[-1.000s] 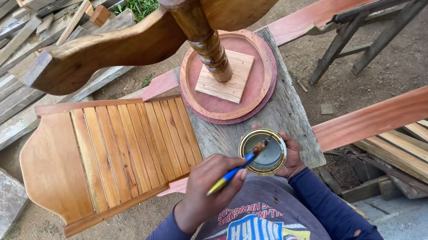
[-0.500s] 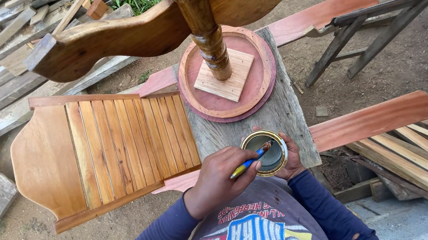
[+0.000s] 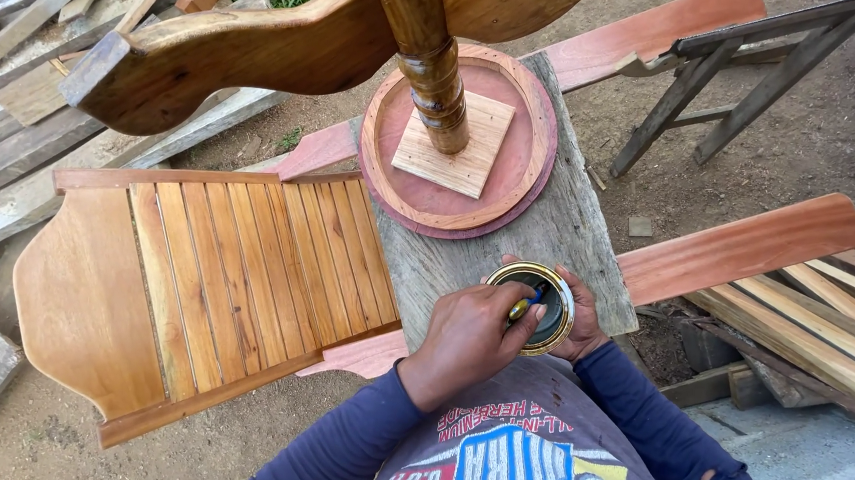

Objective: Varnishing or staining the base and seat of a wooden chair.

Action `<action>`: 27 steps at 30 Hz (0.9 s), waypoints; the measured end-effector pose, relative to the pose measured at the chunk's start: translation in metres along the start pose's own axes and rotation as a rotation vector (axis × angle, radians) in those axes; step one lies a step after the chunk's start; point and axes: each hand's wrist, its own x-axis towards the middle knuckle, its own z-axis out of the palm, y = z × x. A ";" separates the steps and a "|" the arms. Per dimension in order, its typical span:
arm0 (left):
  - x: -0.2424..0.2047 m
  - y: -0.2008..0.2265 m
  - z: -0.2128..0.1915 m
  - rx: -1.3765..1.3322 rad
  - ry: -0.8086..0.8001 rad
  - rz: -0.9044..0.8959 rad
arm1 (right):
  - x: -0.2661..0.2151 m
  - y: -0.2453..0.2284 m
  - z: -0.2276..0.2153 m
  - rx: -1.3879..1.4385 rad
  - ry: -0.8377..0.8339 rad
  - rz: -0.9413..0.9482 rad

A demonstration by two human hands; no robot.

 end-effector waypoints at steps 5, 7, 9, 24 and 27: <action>0.001 -0.001 0.002 0.002 -0.034 -0.018 | 0.000 -0.001 -0.004 -0.013 0.020 -0.003; 0.000 -0.003 0.002 0.002 0.001 -0.002 | 0.000 0.000 -0.003 -0.010 0.020 -0.002; -0.003 -0.003 -0.003 -0.015 0.023 0.013 | 0.000 0.000 0.003 -0.026 0.035 -0.007; -0.008 -0.011 -0.019 -0.232 -0.073 -0.247 | 0.007 0.003 0.002 -0.043 0.048 0.007; -0.019 -0.021 -0.018 -0.376 -0.063 -0.357 | 0.006 0.006 0.008 -0.089 0.083 -0.007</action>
